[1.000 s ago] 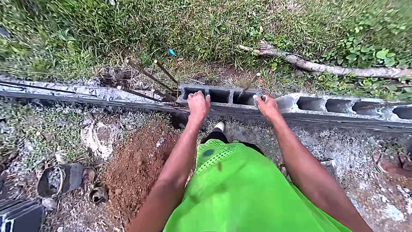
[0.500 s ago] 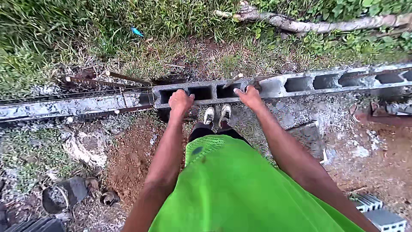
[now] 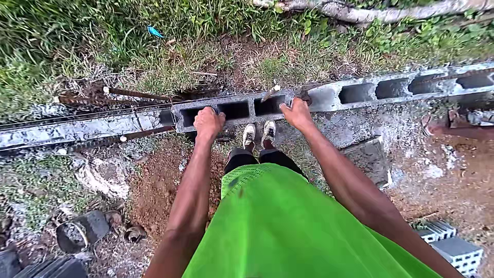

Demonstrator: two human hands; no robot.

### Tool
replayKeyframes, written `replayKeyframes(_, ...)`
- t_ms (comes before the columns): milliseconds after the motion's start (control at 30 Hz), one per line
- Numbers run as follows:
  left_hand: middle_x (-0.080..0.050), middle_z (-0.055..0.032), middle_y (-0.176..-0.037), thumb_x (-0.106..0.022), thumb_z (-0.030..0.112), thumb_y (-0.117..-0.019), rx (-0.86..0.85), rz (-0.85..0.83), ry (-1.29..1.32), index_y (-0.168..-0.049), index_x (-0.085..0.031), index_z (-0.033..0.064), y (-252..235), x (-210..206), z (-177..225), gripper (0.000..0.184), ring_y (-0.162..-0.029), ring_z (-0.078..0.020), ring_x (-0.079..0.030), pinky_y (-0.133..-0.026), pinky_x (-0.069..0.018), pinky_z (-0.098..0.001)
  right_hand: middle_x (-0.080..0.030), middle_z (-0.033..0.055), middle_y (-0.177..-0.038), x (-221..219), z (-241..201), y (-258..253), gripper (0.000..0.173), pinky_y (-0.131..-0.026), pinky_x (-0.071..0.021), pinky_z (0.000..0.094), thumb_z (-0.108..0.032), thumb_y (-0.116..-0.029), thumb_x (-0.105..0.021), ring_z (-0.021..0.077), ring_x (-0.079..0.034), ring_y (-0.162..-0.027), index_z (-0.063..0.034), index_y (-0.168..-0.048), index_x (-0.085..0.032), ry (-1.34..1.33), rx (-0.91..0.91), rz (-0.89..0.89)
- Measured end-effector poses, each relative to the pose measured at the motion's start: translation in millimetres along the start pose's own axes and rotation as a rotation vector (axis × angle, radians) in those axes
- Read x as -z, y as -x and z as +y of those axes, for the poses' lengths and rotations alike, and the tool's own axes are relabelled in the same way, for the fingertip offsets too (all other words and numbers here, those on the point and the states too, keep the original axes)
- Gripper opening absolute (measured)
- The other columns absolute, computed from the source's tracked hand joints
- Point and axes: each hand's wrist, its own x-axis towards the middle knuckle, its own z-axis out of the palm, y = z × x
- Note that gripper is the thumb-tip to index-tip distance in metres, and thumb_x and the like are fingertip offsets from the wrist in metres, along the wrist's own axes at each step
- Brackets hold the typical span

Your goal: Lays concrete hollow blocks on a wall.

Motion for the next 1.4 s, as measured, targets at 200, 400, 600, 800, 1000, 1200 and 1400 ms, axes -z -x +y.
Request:
replayKeyframes(200, -0.066, -0.0328, -0.106, -0.062, 0.041, -0.0992, 0.005, -0.013, 0.004, -0.096, -0.066, -0.0065, 2, 2, 0, 0.048, -0.108, -0.0511, -0.064, -0.086, -0.0477, -0.0717, -0.067, 0.0291, -0.114, 3, -1, 1, 0.052, -0.097, -0.0473, 0.0647, -0.043, -0.1027, -0.058, 0.0456, -0.063, -0.115, 0.0062, -0.119, -0.062, 0.006, -0.006, 0.015)
replayKeyframes(400, -0.066, -0.0334, -0.107, -0.062, 0.040, -0.0993, -0.003, -0.019, 0.004, -0.098, -0.066, -0.0073, 3, 6, 2, 0.048, -0.109, -0.0520, -0.063, -0.088, -0.0467, -0.0724, -0.066, 0.0306, -0.114, 5, -3, 3, 0.053, -0.096, -0.0478, 0.0656, -0.041, -0.1028, -0.058, 0.0468, -0.064, -0.113, 0.0076, -0.124, -0.060, 0.002, -0.002, 0.008)
replayKeyframes(600, -0.066, -0.0332, -0.107, -0.062, 0.041, -0.0996, 0.011, -0.022, -0.012, -0.097, -0.066, -0.0072, 5, 11, 3, 0.048, -0.109, -0.0516, -0.064, -0.087, -0.0472, -0.0720, -0.067, 0.0292, -0.110, 8, -8, 4, 0.051, -0.093, -0.0487, 0.0650, -0.042, -0.1025, -0.059, 0.0455, -0.065, -0.110, 0.0066, -0.119, -0.062, 0.016, -0.013, 0.007)
replayKeyframes(800, -0.066, -0.0328, -0.106, -0.061, 0.041, -0.0999, 0.014, -0.030, -0.028, -0.095, -0.065, -0.0069, 7, 17, 4, 0.048, -0.109, -0.0512, -0.063, -0.087, -0.0472, -0.0713, -0.067, 0.0277, -0.107, 11, -12, 6, 0.050, -0.091, -0.0494, 0.0646, -0.043, -0.1021, -0.059, 0.0447, -0.066, -0.107, 0.0049, -0.115, -0.063, 0.021, -0.028, 0.012)
replayKeyframes(1000, -0.066, -0.0330, -0.108, -0.062, 0.040, -0.0993, 0.024, -0.028, -0.015, -0.099, -0.065, -0.0070, -9, 7, 4, 0.047, -0.110, -0.0515, -0.063, -0.087, -0.0473, -0.0712, -0.066, 0.0307, -0.119, -7, -11, -13, 0.057, -0.099, -0.0473, 0.0654, -0.042, -0.1015, -0.060, 0.0466, -0.063, -0.118, 0.0070, -0.129, -0.058, 0.004, -0.080, 0.006)
replayKeyframes(1200, -0.066, -0.0325, -0.107, -0.061, 0.040, -0.0997, 0.013, -0.031, -0.027, -0.096, -0.066, -0.0066, -7, 3, 1, 0.047, -0.109, -0.0506, -0.064, -0.087, -0.0480, -0.0703, -0.066, 0.0295, -0.120, -11, -2, -9, 0.056, -0.101, -0.0456, 0.0656, -0.043, -0.1026, -0.058, 0.0456, -0.062, -0.120, 0.0058, -0.130, -0.058, -0.017, -0.044, 0.005)
replayKeyframes(1400, -0.066, -0.0338, -0.108, -0.063, 0.040, -0.0990, 0.006, -0.037, -0.009, -0.102, -0.066, -0.0080, -12, 4, -2, 0.048, -0.109, -0.0521, -0.064, -0.087, -0.0486, -0.0713, -0.066, 0.0311, -0.118, -7, -10, -5, 0.053, -0.099, -0.0466, 0.0665, -0.041, -0.1027, -0.059, 0.0470, -0.062, -0.117, 0.0067, -0.126, -0.060, -0.010, -0.039, 0.007)
